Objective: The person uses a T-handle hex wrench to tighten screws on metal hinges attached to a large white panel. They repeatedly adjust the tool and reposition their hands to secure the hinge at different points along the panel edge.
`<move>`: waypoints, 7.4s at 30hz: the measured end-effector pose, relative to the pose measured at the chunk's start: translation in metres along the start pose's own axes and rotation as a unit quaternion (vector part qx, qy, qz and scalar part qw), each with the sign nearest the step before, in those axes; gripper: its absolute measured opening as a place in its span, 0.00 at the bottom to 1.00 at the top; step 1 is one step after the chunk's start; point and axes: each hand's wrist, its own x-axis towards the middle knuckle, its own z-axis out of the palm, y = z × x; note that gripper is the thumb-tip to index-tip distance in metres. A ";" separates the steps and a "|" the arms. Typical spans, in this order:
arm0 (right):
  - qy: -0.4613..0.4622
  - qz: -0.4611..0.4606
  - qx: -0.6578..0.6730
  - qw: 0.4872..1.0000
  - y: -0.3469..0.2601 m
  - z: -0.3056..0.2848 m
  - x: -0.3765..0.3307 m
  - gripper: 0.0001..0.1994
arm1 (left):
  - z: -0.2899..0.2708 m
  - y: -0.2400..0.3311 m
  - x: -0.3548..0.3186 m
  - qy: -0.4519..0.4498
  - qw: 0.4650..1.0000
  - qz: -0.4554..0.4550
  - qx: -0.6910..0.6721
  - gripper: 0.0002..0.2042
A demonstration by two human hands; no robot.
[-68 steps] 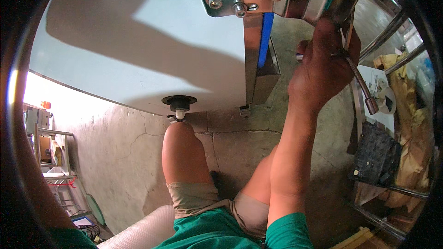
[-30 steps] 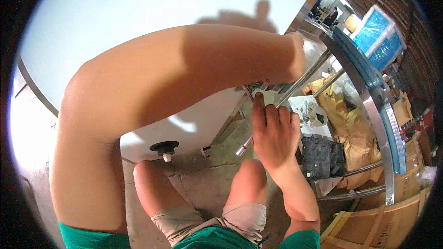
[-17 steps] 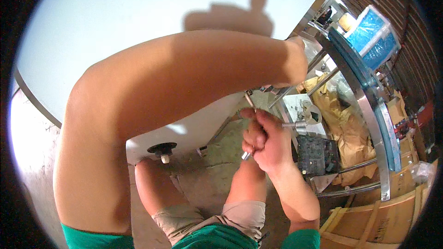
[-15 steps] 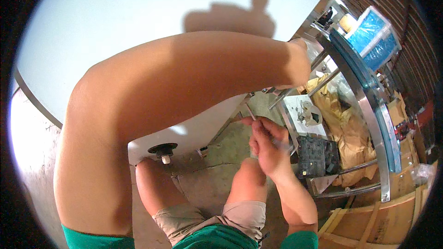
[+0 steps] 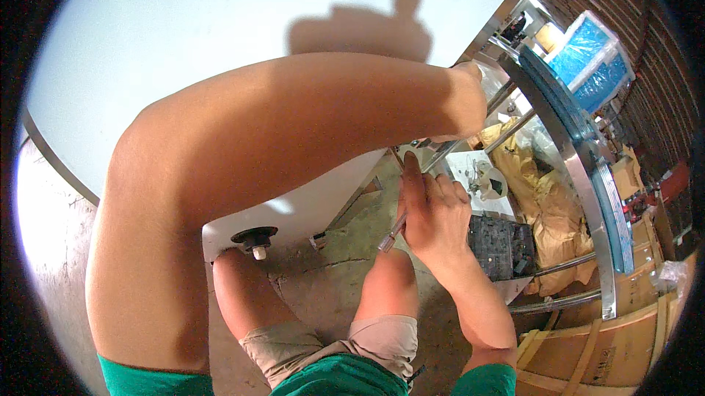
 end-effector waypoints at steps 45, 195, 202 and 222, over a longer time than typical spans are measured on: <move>-0.052 0.318 0.602 0.731 -0.026 -0.008 0.006 0.13 | 0.004 -0.002 -0.008 0.096 0.994 0.045 0.021 0.10; 0.212 0.277 0.468 0.812 -0.047 0.008 -0.025 0.06 | 0.015 -0.002 -0.009 0.146 0.988 0.047 0.031 0.07; 0.237 0.193 0.178 0.935 -0.038 0.004 -0.017 0.09 | 0.018 0.000 -0.009 0.180 0.982 0.033 0.055 0.06; 0.132 0.339 0.717 0.594 -0.041 0.003 -0.028 0.02 | 0.022 -0.003 -0.003 0.200 0.980 -0.002 -0.025 0.12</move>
